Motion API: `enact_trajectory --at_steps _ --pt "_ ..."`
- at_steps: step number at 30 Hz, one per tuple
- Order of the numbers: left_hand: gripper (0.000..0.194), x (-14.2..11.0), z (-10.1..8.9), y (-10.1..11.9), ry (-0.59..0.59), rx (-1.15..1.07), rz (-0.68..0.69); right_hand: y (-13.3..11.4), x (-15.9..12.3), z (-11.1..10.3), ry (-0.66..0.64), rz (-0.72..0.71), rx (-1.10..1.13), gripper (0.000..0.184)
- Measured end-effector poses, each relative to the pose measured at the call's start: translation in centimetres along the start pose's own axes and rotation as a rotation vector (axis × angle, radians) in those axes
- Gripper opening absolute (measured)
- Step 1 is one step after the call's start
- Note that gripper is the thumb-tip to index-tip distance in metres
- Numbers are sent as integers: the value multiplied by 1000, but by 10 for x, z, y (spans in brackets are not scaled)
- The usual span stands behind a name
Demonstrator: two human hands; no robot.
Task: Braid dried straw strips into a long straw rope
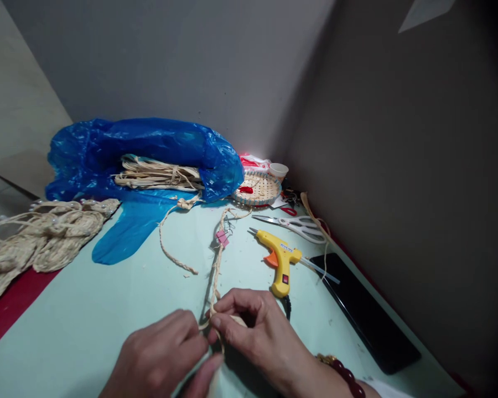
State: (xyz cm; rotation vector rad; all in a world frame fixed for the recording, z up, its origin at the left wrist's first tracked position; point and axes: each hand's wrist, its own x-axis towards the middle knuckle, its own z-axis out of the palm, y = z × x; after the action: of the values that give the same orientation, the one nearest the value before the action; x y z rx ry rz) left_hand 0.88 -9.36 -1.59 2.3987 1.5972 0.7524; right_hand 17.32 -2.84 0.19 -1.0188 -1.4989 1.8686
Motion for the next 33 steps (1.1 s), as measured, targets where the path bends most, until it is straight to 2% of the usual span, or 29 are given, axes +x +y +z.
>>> enact_trajectory --at_steps 3,5,7,9,13,18,22,27,29,33 --pt "22 16 -11 4 9 -357 -386 1 -1 0 -6 -11 -26 11" --pt "19 24 -11 3 -96 -715 -620 3 -1 0 -29 -38 -1 10" --pt "26 27 -8 0 -202 -1077 -744 6 -1 0 -30 -63 0 9" --pt "31 27 -3 -4 -265 -1274 -797 7 -1 -1 -10 -87 -72 10" --pt "34 24 -2 -9 -353 -1198 -800 4 -3 -3 -18 -106 -288 19" --pt "24 23 -8 -5 -291 -926 -738 -3 -11 -3 -19 -202 -599 25" --pt "25 20 -10 -2 -298 -746 -718 -1 -14 -3 36 -457 -825 19" --pt "24 18 -8 -4 -297 -693 -697 16 -9 -2 150 -994 -1027 19" --pt "23 20 -7 -5 -296 -713 -707 21 -6 0 156 -1170 -1104 23" --pt "22 23 -8 -3 -320 -847 -702 21 -4 4 84 -1322 -1186 32"
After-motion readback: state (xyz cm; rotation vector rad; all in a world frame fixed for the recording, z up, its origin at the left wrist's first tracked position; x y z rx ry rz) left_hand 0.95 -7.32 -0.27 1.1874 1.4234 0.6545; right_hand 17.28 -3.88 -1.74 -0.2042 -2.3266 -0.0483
